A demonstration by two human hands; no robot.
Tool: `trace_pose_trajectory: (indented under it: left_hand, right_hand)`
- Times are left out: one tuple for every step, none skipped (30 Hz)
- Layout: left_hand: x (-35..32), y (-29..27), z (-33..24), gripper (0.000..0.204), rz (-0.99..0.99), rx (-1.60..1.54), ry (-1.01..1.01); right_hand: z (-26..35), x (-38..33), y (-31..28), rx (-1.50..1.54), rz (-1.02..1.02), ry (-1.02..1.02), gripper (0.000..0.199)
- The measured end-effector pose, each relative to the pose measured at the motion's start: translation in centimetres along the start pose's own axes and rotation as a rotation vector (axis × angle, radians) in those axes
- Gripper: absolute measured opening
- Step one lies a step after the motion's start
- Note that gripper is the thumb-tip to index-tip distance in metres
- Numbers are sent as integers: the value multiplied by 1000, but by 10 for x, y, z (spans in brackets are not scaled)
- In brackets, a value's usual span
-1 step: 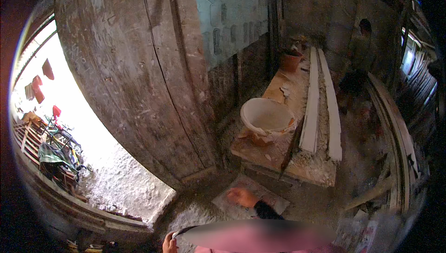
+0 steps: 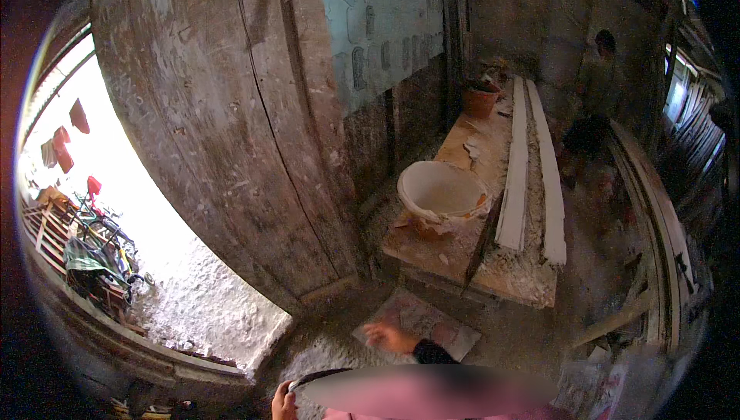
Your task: The person ties bundles of black and white zip ties together by hand on a wooden workbench. They then pick up a black strap, walk toward the doorway, and examine the strap while standing near the entrance.
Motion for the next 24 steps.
trace_pose_trajectory:
  left_hand:
    - [11, 8, -7, 44, 142, 120, 145]
    - [16, 14, -8, 35, 152, 111, 202]
    - [16, 23, -11, 34, 165, 72, 309]
    - [13, 30, -13, 32, 178, 30, 416]
    - [7, 32, -13, 31, 205, 112, 457]
    - [1, 33, -14, 30, 231, 194, 500]
    - [-7, 33, -17, 29, 240, 293, 578]
    - [-15, 29, -15, 29, 237, 222, 505]
    - [-24, 25, -15, 30, 217, 168, 467]
    - [-33, 21, -13, 31, 197, 113, 426]
    - [-41, 12, -9, 31, 146, 86, 310]
    - [-50, 3, -16, 28, 112, 114, 441]
    - [-59, -6, -14, 30, 92, 111, 411]
    - [-72, -16, -10, 31, 54, 142, 359]
    - [-82, -21, -11, 37, 14, 109, 422]
    - [-97, -26, -5, 34, -14, -15, 390]
    - [-113, -31, 1, 32, -39, -91, 361]
    - [-124, -36, 7, 32, -79, -116, 341]
    - [-136, -39, 12, 32, -109, -103, 390]
    - [-150, -39, 22, 32, -138, -124, 368]
    - [-163, -37, 33, 32, -169, -132, 357]
    - [-176, -34, 44, 32, -208, -141, 367]
    - [-191, -29, 56, 34, -210, -115, 383]
    - [-197, -18, 69, 35, -174, -206, 358]
  right_hand:
    - [5, 3, 25, -8, 60, 283, 61]
    - [20, 6, 45, -68, 72, 295, 67]
    - [39, 8, 62, -118, 85, 167, 74]
    - [47, 8, 75, -140, 151, 244, 75]
    - [56, 7, 86, -171, 210, 257, 76]
    - [63, 4, 97, -209, 269, 247, 76]
    - [67, 2, 108, -151, 282, 279, 67]
    - [65, -5, 116, -141, 336, 400, 62]
    - [62, -13, 121, -132, 389, 521, 58]
    - [57, -25, 128, -120, 448, 638, 54]
    - [56, -38, 133, 13, 382, 660, 45]
    - [55, -48, 134, -25, 347, 629, 43]
    - [55, -60, 136, -48, 326, 582, 42]
    - [55, -74, 141, -64, 310, 535, 40]
    - [57, -86, 143, -130, 277, 482, 36]
    - [61, -97, 143, -22, 265, 423, 35]
    - [65, -110, 140, 25, 267, 416, 34]
    - [69, -122, 136, 39, 272, 435, 33]
    - [71, -133, 128, 18, 325, 525, 31]
    - [77, -143, 121, 92, 348, 562, 31]
    - [83, -153, 115, 146, 370, 587, 31]
    - [88, -162, 109, 186, 393, 625, 30]
    - [97, -169, 104, 204, 417, 531, 30]
    - [101, -178, 99, 197, 427, 533, 30]
Point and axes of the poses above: each hand's wrist, its own x-axis towards the middle knuckle, its own y-axis out of the palm, z = x × y, the point moved 4 cm from there along x, towards the middle knuckle, and after that the axes turned 7 degrees about y, right-handed, at the moved point
